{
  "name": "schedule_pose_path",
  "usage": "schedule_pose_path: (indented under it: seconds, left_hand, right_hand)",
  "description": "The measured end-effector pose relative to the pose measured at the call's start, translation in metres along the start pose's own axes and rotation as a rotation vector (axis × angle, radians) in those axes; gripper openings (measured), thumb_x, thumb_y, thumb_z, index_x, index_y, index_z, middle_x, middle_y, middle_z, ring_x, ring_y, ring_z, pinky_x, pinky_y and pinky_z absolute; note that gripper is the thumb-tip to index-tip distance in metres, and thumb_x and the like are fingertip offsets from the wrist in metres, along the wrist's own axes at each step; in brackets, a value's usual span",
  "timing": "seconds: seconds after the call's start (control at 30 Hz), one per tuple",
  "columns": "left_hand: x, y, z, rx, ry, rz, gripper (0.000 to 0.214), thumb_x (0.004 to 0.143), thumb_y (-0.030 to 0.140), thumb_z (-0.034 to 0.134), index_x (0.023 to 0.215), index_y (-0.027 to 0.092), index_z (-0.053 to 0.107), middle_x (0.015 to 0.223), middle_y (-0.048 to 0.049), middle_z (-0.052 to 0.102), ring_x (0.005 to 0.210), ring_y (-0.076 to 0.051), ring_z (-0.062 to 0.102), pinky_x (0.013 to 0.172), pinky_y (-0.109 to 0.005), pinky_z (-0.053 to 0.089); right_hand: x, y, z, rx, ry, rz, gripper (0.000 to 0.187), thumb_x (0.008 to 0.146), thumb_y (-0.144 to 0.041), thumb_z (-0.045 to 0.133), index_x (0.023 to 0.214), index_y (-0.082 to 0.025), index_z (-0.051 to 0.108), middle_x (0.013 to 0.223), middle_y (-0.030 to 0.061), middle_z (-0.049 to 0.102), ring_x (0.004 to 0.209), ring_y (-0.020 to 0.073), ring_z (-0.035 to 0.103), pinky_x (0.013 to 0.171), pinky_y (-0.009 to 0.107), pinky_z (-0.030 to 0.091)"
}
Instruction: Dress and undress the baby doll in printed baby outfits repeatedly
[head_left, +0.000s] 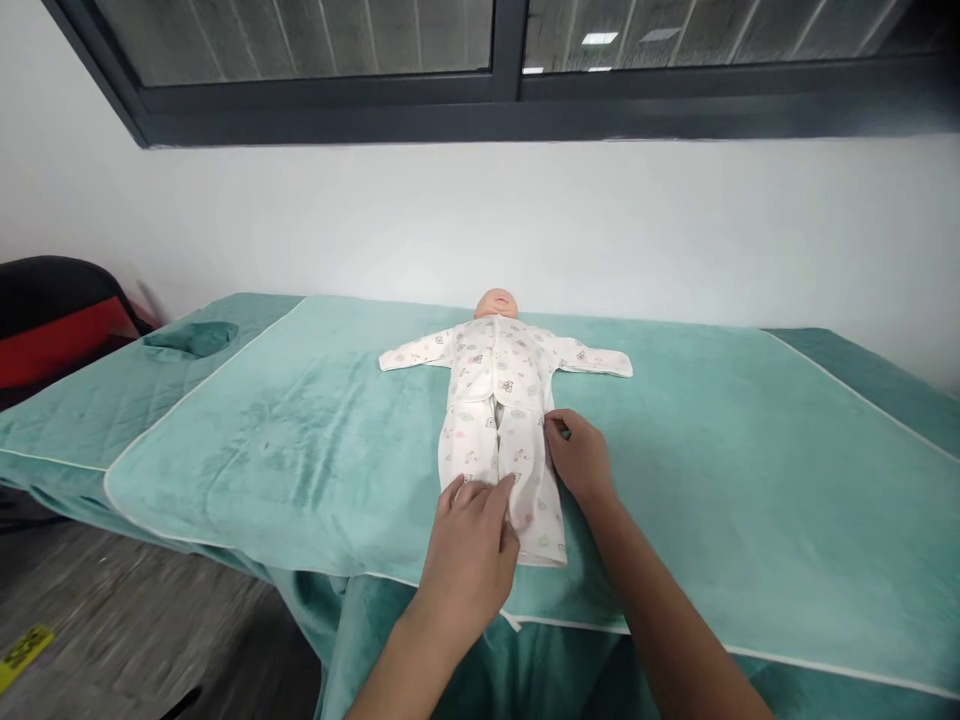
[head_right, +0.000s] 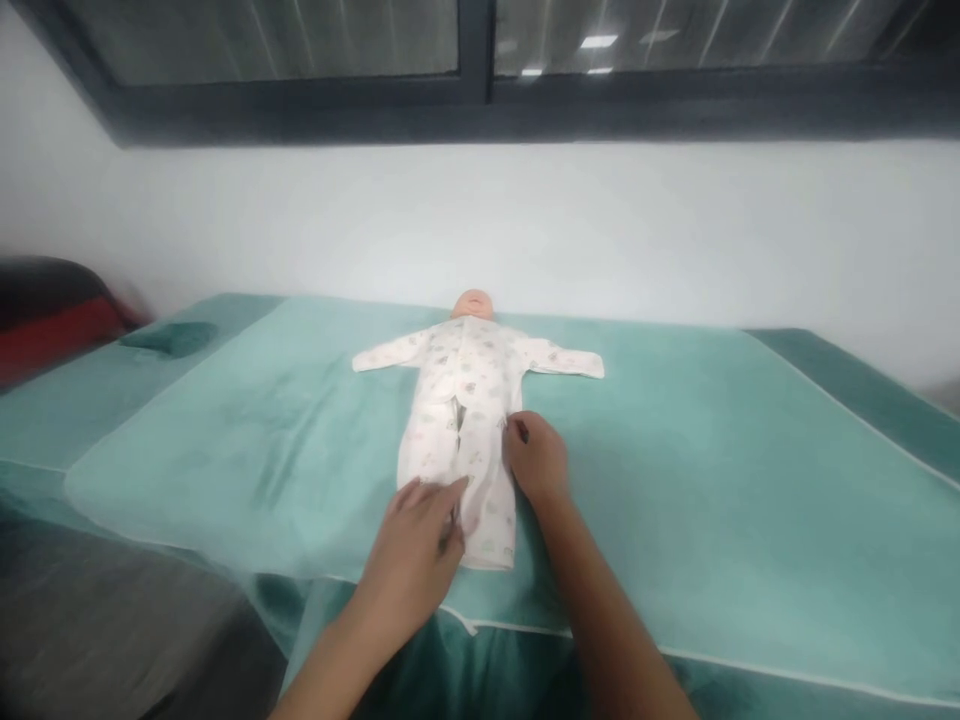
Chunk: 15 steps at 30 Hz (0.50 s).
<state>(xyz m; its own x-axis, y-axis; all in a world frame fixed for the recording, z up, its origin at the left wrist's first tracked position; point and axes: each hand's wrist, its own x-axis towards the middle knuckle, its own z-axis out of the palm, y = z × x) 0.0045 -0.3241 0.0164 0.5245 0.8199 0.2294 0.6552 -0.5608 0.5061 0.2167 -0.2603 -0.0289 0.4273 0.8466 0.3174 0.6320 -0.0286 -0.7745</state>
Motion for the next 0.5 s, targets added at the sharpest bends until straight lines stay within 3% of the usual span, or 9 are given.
schedule_pose_path:
  seconds: [0.13, 0.23, 0.37, 0.5]
  left_hand:
    - [0.012, -0.024, -0.001, -0.172, 0.242, -0.042, 0.035, 0.091, 0.013, 0.044, 0.118, 0.023, 0.064, 0.112, -0.0063, 0.068, 0.110, -0.023, 0.059, 0.099, -0.043, 0.047]
    - [0.046, -0.052, -0.003, -0.334, 0.427, -0.180, 0.030, 0.093, 0.025, 0.050, 0.120, 0.023, 0.063, 0.126, -0.0080, 0.063, 0.122, -0.025, 0.055, 0.108, -0.044, 0.042]
    - [0.105, -0.081, -0.005, -0.758, 0.344, -0.413, 0.056, 0.093, 0.047, 0.055, 0.143, 0.025, 0.048, 0.154, -0.0080, 0.045, 0.140, -0.027, 0.045, 0.116, -0.041, 0.037]
    - [0.147, -0.091, 0.000, -0.851, 0.264, -0.379, 0.065, 0.088, 0.048, 0.063, 0.146, 0.027, 0.047, 0.157, -0.0030, 0.041, 0.147, -0.027, 0.035, 0.123, -0.040, 0.025]
  right_hand:
    - [0.007, 0.009, 0.000, 0.171, 0.100, 0.093, 0.028, 0.085, -0.040, 0.052, 0.096, -0.021, 0.069, 0.098, 0.0080, 0.073, 0.088, 0.0231, 0.066, 0.082, 0.036, 0.049]
    - [0.030, 0.015, 0.003, 0.185, 0.135, 0.157, 0.039, 0.083, -0.041, 0.052, 0.113, -0.018, 0.065, 0.117, 0.0139, 0.069, 0.100, 0.0253, 0.065, 0.088, 0.039, 0.050]
    - [0.071, 0.013, 0.015, 0.165, 0.062, 0.173, 0.048, 0.083, -0.049, 0.053, 0.118, -0.017, 0.063, 0.117, 0.0151, 0.070, 0.107, 0.0288, 0.064, 0.097, 0.044, 0.046]
    - [0.096, 0.008, 0.030, 0.197, -0.009, 0.129, 0.046, 0.088, -0.053, 0.047, 0.111, -0.019, 0.067, 0.113, 0.0132, 0.072, 0.108, 0.0310, 0.063, 0.099, 0.048, 0.045]
